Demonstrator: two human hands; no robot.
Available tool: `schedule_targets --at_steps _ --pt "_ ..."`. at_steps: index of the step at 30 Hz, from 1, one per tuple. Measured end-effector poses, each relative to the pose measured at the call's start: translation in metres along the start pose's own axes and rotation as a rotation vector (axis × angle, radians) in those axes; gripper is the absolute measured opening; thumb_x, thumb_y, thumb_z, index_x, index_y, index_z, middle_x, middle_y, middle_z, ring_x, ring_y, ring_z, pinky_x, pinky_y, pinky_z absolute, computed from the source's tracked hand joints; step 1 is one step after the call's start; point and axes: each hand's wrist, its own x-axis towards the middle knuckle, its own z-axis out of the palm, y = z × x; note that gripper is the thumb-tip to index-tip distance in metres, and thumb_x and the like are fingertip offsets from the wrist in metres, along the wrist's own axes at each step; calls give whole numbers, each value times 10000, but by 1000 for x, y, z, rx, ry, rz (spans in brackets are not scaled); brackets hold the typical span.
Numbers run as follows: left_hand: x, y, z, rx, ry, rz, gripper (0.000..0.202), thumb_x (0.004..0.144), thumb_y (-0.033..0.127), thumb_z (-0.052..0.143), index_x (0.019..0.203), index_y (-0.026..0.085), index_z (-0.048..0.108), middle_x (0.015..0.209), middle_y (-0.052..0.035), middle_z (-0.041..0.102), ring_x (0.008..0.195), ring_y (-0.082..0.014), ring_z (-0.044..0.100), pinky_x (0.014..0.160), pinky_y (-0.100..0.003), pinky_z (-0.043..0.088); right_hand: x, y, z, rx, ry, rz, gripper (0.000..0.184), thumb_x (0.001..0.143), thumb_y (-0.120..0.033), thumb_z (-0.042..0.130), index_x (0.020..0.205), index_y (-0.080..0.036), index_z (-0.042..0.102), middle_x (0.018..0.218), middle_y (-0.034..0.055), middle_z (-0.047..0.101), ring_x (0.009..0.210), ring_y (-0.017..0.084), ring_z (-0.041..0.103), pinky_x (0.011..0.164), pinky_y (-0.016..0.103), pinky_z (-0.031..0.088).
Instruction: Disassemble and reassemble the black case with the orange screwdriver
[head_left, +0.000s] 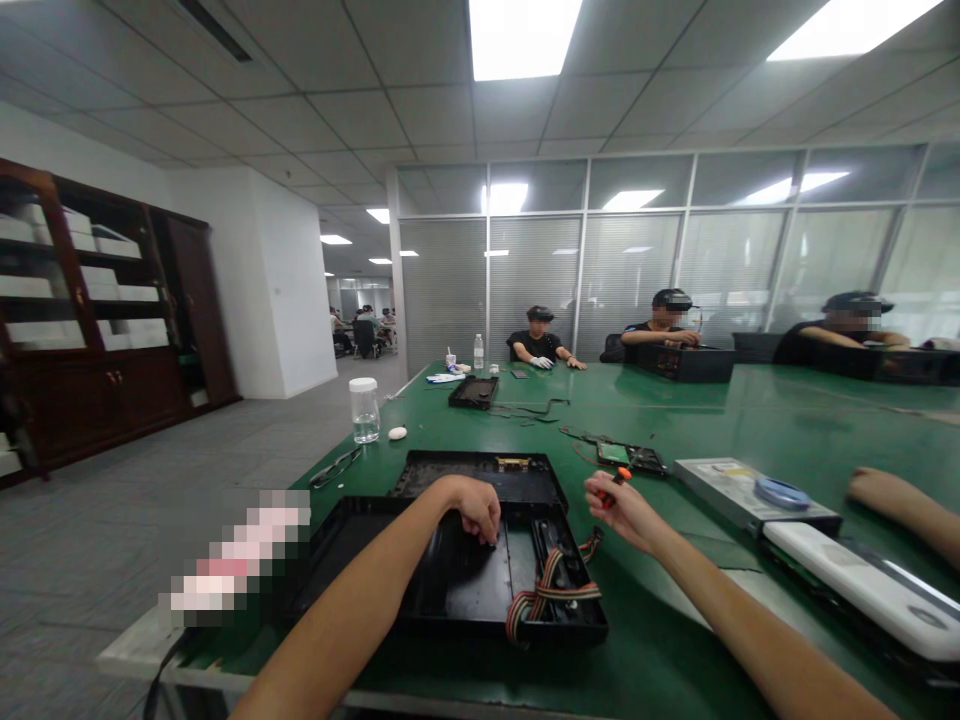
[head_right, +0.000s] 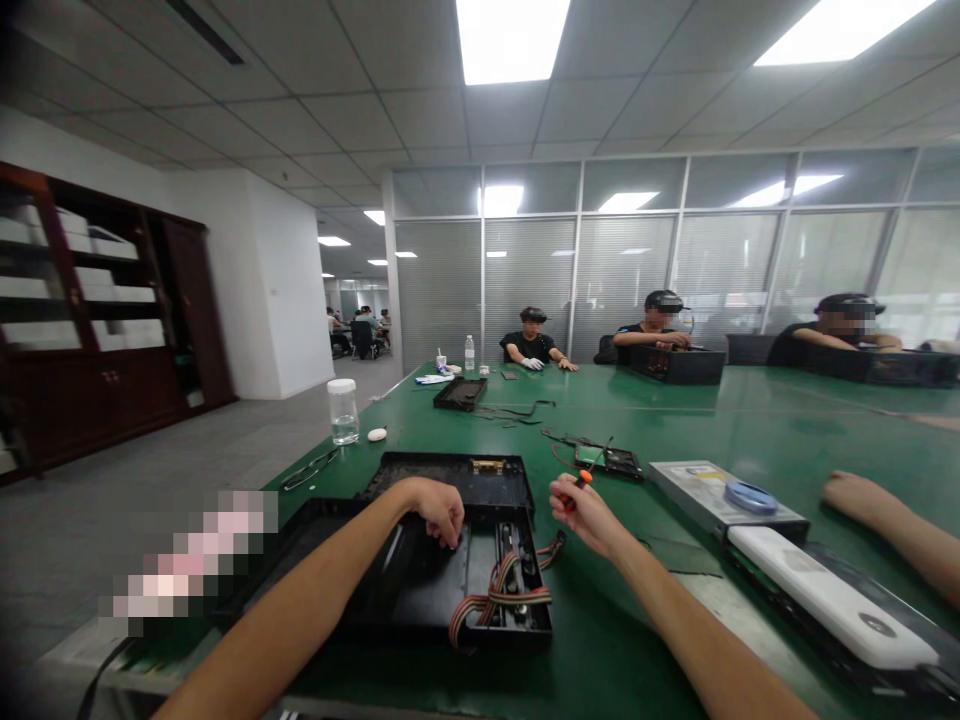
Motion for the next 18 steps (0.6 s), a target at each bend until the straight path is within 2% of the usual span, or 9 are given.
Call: schedule_targets --at_steps 2,5,8,11,13,14,16,18 --pt "2 -3 0 73 27 -56 250 506 340 745 596 148 613 523 8 584 451 -82 479 436 -184 365 -3 -1 7 -105 -48 12 324 730 -455 553 650 -192 381 578 -60 368 459 65 371 403 182 312" --pt "1 1 2 163 91 -59 302 512 388 742 550 143 569 457 28 533 407 -72 429 413 -182 319 -10 -9 14 -372 -87 -20 403 776 -561 421 623 -190 388 525 -61 349 430 77 339 415 205 299" --pt "-5 9 -1 241 307 24 414 639 524 620 535 130 551 417 33 480 384 -65 394 430 -190 312 -23 -24 25 -789 -156 -219 448 836 -521 319 575 -177 439 512 -27 411 473 103 399 491 235 342" --pt "-15 15 -11 252 559 164 517 805 555 381 638 115 595 505 2 538 447 -76 454 493 -187 348 -50 -34 45 -1213 -369 -520 408 867 -410 315 613 -168 525 619 28 529 609 136 484 609 259 362" --pt "-20 14 -19 330 680 195 423 823 485 403 790 123 619 623 -15 596 543 -94 512 538 -183 362 -74 -34 62 -1438 -567 -612 294 839 -369 390 715 -169 565 696 45 573 665 151 509 620 262 352" --pt "-22 12 -23 396 723 178 360 805 448 459 874 132 615 680 -21 613 592 -106 530 555 -184 364 -86 -32 69 -1535 -607 -628 240 817 -353 434 744 -169 569 707 46 580 663 156 512 604 261 344" --pt "-24 4 -27 526 743 101 372 737 409 567 1000 146 588 767 -35 627 661 -128 546 575 -189 365 -108 -28 78 -1683 -587 -649 159 784 -313 494 789 -170 562 749 49 591 668 165 516 572 263 325" --pt "-23 -7 -27 581 658 24 430 691 431 613 1018 152 592 812 -43 630 681 -137 551 571 -191 368 -127 -26 78 -1751 -570 -674 103 793 -278 502 800 -185 545 754 33 588 659 165 514 547 264 304"
